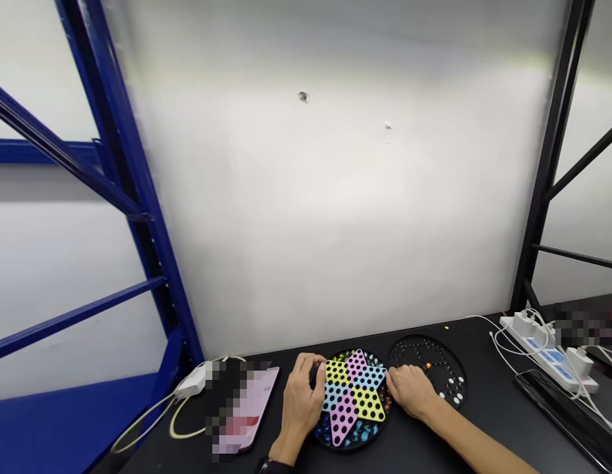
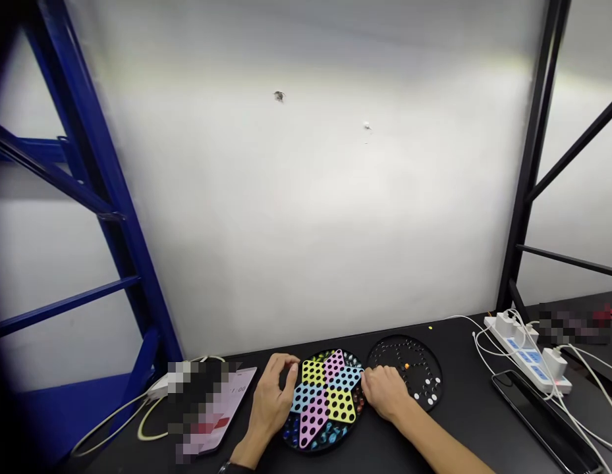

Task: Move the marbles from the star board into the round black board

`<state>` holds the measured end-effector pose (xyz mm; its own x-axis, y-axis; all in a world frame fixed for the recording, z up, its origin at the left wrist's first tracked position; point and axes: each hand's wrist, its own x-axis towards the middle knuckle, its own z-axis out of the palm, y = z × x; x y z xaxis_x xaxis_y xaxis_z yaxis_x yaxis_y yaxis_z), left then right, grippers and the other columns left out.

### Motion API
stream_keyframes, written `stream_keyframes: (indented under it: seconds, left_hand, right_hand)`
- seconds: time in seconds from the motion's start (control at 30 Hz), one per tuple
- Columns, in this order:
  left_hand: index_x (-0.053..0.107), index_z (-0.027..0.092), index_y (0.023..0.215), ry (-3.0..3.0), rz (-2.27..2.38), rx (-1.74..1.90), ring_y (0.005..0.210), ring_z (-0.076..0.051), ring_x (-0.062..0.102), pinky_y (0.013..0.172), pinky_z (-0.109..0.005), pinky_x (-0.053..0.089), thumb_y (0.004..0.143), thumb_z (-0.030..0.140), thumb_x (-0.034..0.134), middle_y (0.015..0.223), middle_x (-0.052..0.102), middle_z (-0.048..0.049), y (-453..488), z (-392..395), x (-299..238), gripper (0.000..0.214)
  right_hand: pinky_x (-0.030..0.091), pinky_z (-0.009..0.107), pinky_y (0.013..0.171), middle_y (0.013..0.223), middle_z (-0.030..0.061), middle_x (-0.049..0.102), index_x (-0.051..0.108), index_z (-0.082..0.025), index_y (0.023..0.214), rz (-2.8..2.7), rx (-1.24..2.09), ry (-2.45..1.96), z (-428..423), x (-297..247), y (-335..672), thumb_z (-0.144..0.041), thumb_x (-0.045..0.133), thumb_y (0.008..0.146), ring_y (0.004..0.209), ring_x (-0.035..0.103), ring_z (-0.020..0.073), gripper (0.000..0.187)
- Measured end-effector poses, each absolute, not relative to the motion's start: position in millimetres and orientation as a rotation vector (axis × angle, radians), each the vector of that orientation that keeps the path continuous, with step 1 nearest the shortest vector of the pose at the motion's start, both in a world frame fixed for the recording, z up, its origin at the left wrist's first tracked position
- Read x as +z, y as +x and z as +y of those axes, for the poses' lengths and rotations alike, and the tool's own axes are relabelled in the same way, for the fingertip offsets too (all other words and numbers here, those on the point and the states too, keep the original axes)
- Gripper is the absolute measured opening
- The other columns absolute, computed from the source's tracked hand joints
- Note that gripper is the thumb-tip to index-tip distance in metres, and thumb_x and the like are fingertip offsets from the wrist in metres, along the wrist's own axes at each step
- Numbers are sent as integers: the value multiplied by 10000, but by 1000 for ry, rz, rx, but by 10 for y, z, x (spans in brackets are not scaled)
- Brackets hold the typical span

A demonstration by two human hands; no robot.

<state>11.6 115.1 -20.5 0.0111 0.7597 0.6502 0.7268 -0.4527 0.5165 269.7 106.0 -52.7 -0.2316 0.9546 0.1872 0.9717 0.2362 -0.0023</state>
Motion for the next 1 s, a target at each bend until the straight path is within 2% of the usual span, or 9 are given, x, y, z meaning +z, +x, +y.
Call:
stream_keyframes:
  seconds: [0.23, 0.43, 0.6, 1.0]
  left_hand:
    - [597, 239, 892, 2199, 1627, 1452, 843, -190, 635, 729, -303, 519, 951, 382, 414, 939, 625, -21, 119, 1161, -211, 240]
    - [603, 235, 906, 2199, 1629, 1434, 847, -196, 636, 743, -312, 517, 946, 371, 407, 943, 628, -26, 132, 1138, -196, 242]
    - [599, 232, 904, 2198, 1619, 1428, 845, -198, 633, 741, -313, 514, 949, 366, 397, 946, 629, -33, 136, 1130, -181, 246]
    - [605, 232, 888, 2186, 1622, 1425, 844, -201, 637, 757, -323, 518, 945, 371, 403, 924, 628, -29, 165, 1103, -166, 251]
  right_hand:
    - [393, 266, 632, 816, 86, 722, 678, -178, 881, -2374, -187, -1794, 1014, -565, 2774, -274, 323, 1031, 756, 697, 208, 397]
    - [374, 277, 604, 868, 62, 693, 626, -192, 886, -2401, -276, -1685, 854, -617, 2792, -243, 318, 1020, 694, 665, 189, 340]
    - [376, 275, 624, 903, 62, 667, 575, -201, 916, -2362, -263, -1606, 667, -702, 2855, -206, 338, 999, 755, 662, 191, 251]
    - [395, 300, 653, 750, 80, 687, 613, -199, 761, -2182, -62, -1822, 602, -687, 2867, -303, 343, 991, 683, 646, 220, 369]
